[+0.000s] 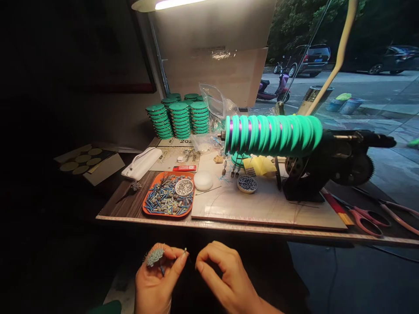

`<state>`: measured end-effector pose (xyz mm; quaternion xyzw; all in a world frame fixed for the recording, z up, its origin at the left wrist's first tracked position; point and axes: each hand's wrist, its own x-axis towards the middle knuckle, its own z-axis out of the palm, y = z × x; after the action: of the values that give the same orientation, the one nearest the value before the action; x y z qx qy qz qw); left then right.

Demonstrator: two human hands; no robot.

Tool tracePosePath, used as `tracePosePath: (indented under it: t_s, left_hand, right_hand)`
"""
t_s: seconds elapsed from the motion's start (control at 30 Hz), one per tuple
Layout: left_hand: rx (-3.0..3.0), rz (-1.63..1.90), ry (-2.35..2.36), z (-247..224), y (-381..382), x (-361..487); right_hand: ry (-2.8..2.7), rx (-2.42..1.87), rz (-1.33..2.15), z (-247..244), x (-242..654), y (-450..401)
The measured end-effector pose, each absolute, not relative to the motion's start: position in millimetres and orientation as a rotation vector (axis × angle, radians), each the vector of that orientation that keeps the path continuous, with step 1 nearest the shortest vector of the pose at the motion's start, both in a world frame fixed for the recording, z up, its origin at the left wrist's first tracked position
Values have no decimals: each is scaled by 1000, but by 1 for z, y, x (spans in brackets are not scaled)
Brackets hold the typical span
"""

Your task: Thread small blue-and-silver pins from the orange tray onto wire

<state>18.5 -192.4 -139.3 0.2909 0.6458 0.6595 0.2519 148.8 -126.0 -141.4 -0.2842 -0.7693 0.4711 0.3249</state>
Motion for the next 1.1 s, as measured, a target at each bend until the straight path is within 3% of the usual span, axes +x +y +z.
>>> tracePosePath:
  t_s: [1.1]
  left_hand:
    - [815, 1796, 1779, -136, -191, 22]
  right_hand:
    - [-1999, -801, 1253, -144, 149, -127]
